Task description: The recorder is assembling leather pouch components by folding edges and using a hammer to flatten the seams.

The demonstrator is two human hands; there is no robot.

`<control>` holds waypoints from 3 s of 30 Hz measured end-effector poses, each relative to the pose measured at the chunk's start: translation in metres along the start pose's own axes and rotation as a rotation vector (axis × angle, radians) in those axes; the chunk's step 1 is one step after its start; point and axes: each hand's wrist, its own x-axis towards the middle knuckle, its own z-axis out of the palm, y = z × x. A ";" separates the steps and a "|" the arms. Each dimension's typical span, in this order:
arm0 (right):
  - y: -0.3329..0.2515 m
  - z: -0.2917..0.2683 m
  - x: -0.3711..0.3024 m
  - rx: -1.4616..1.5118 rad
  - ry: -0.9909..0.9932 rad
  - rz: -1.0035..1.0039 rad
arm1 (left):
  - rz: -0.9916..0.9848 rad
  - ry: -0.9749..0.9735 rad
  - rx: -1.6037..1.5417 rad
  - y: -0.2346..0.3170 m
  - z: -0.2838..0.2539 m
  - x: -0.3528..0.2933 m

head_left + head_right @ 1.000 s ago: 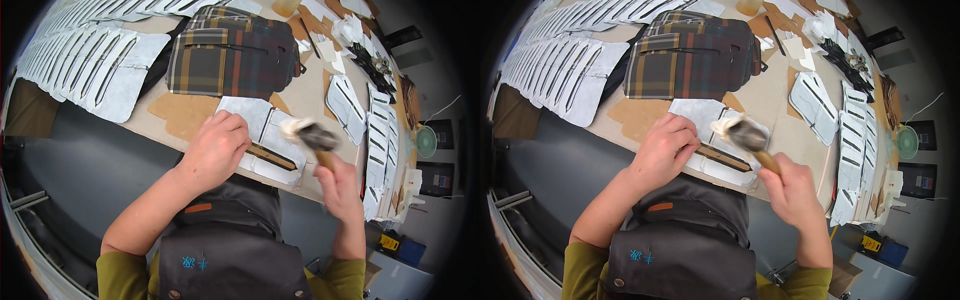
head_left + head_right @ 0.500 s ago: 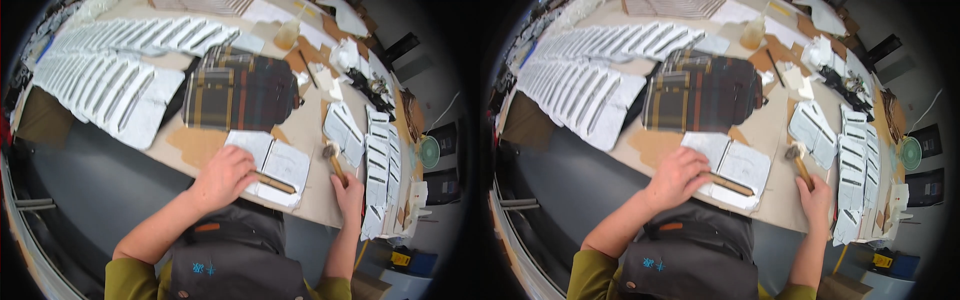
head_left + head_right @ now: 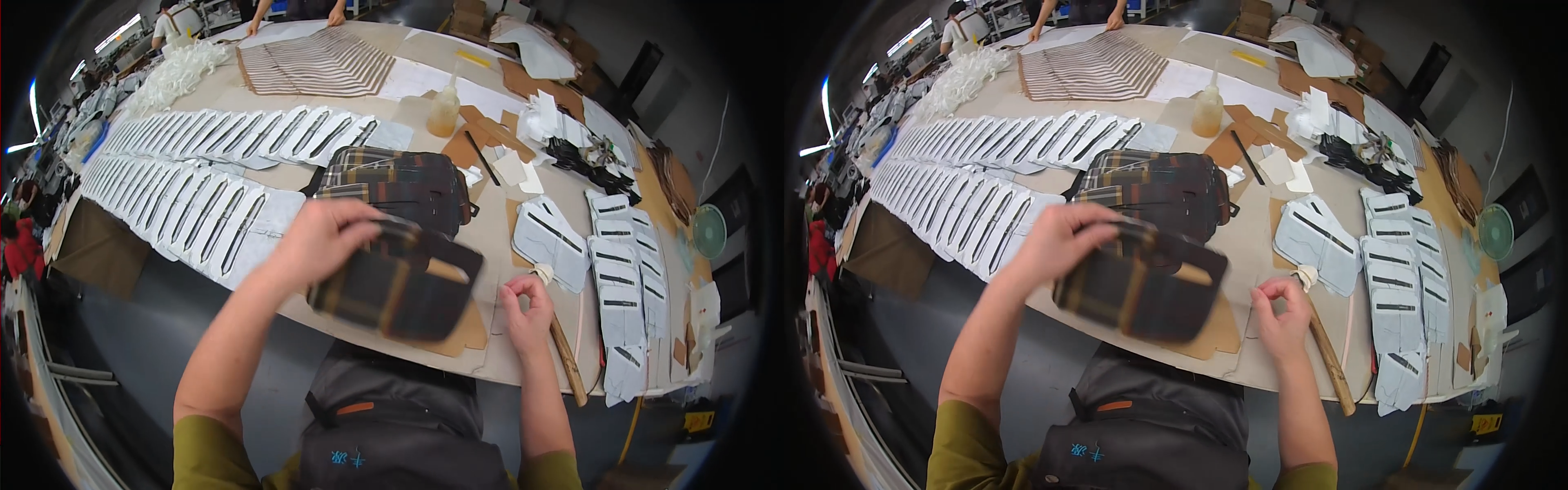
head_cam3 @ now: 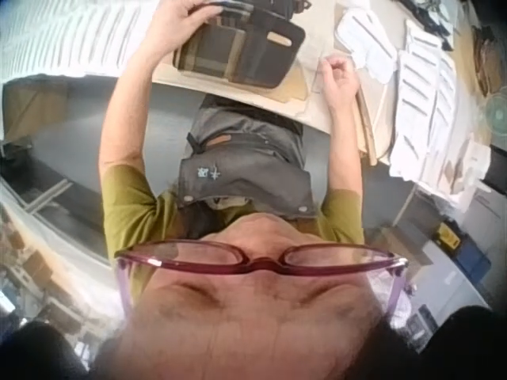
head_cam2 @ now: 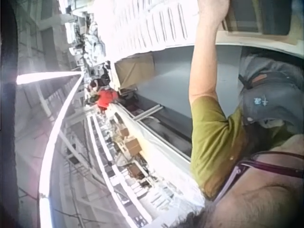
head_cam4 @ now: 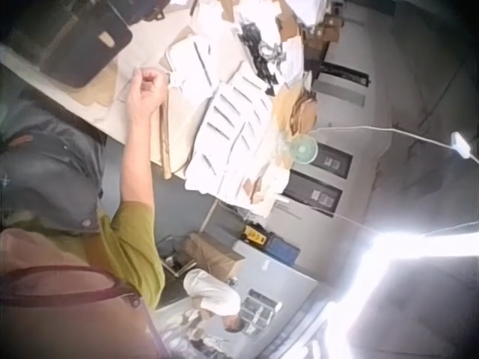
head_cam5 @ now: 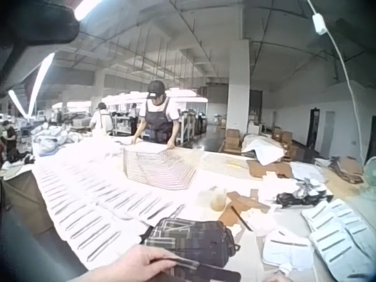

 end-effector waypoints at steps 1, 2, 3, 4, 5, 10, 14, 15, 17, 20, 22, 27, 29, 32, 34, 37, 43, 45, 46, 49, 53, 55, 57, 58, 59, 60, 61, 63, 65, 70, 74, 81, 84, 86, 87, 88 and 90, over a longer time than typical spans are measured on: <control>0.002 0.002 -0.001 0.069 0.019 -0.006 | 0.017 0.024 0.103 -0.009 -0.013 0.015; 0.005 0.004 -0.004 0.067 0.017 0.036 | -0.143 0.043 0.134 -0.006 -0.019 0.024; 0.001 0.006 -0.004 0.062 0.040 0.052 | 0.024 0.214 0.525 -0.018 -0.020 0.023; -0.003 0.004 -0.002 0.259 0.009 0.163 | 0.138 0.274 0.586 -0.012 -0.012 0.026; -0.005 0.002 0.001 0.461 -0.014 0.266 | 0.254 0.337 0.639 -0.005 -0.003 0.028; 0.002 -0.014 0.012 0.866 -0.134 0.424 | 0.355 -0.042 0.080 0.016 0.100 0.020; -0.004 -0.016 0.007 0.883 -0.221 0.426 | 0.359 -0.085 0.020 0.025 0.161 0.022; -0.006 -0.016 0.006 0.886 -0.217 0.427 | 0.311 -0.095 -0.025 0.027 0.169 0.023; -0.008 -0.014 0.004 0.852 -0.238 0.411 | 0.293 -0.080 -0.032 0.031 0.175 0.023; -0.009 -0.012 0.003 0.820 -0.243 0.349 | 0.112 -0.119 -0.176 0.036 0.178 0.019; -0.008 -0.010 0.003 0.816 -0.233 0.339 | 0.058 -0.132 -0.266 0.038 0.176 0.018; -0.009 -0.009 0.001 0.725 -0.218 0.265 | 0.071 -0.131 -0.291 0.040 0.172 0.019; -0.011 -0.009 0.000 0.643 -0.211 0.233 | 0.082 -0.137 -0.308 0.040 0.172 0.020; -0.014 -0.008 0.000 0.695 -0.217 0.221 | 0.077 -0.106 -0.287 0.038 0.173 0.019; -0.012 -0.009 0.000 0.719 -0.243 0.256 | 0.227 0.008 -0.232 0.035 0.175 0.019; -0.008 -0.014 0.002 0.815 -0.313 0.311 | 0.323 0.049 -0.254 0.032 0.176 0.020; -0.010 -0.019 0.004 1.011 -0.478 0.288 | 0.387 0.137 -0.158 0.033 0.173 0.022; -0.010 -0.019 0.004 1.058 -0.509 0.255 | 0.387 0.132 -0.164 0.037 0.170 0.024; -0.009 -0.019 0.003 1.038 -0.534 0.245 | 0.387 0.126 -0.167 0.038 0.169 0.025; -0.010 -0.015 0.004 0.982 -0.568 0.208 | 0.369 0.155 -0.126 0.030 0.168 0.025; -0.013 -0.016 0.005 0.897 -0.517 0.254 | 0.373 0.172 -0.143 0.025 0.170 0.020; -0.013 -0.016 0.005 0.900 -0.503 0.256 | 0.255 0.126 -0.217 0.025 0.171 0.017; -0.012 -0.015 0.004 0.901 -0.489 0.257 | 0.204 0.086 -0.276 0.027 0.169 0.014; -0.011 -0.014 0.004 0.864 -0.480 0.238 | 0.151 0.045 -0.334 0.027 0.168 0.014; -0.011 -0.013 0.003 0.826 -0.472 0.219 | 0.153 0.046 -0.335 0.027 0.169 0.014; -0.011 -0.012 0.003 0.828 -0.475 0.219 | 0.105 0.031 -0.366 0.025 0.170 0.014; -0.013 -0.012 0.002 0.771 -0.460 0.211 | 0.057 0.016 -0.397 0.024 0.170 0.013; -0.016 -0.010 0.002 0.714 -0.445 0.204 | 0.048 0.014 -0.371 0.030 0.165 0.012; -0.018 -0.008 0.001 0.562 -0.392 0.129 | 0.038 0.008 -0.347 0.036 0.162 0.010; -0.023 -0.007 0.003 0.322 -0.336 -0.057 | -0.046 -0.047 -0.347 0.038 0.162 0.008; -0.024 -0.006 0.003 0.254 -0.313 -0.104 | -0.073 -0.076 -0.388 0.035 0.162 0.004; -0.023 -0.006 0.001 0.248 -0.297 -0.098 | -0.066 -0.120 -0.374 0.035 0.157 0.003; -0.024 -0.005 0.002 0.221 -0.292 -0.109 | -0.072 -0.120 -0.371 0.029 0.157 0.004; -0.023 -0.004 0.002 0.149 -0.303 -0.164 | -0.094 -0.118 -0.359 0.028 0.157 0.006; -0.024 -0.004 0.001 0.148 -0.308 -0.160 | -0.091 -0.102 -0.334 0.028 0.157 0.007; -0.025 -0.004 0.001 0.167 -0.308 -0.130 | -0.088 -0.087 -0.309 0.029 0.157 0.007; -0.025 -0.004 0.001 0.184 -0.307 -0.100 | -0.077 -0.070 -0.266 0.035 0.155 0.007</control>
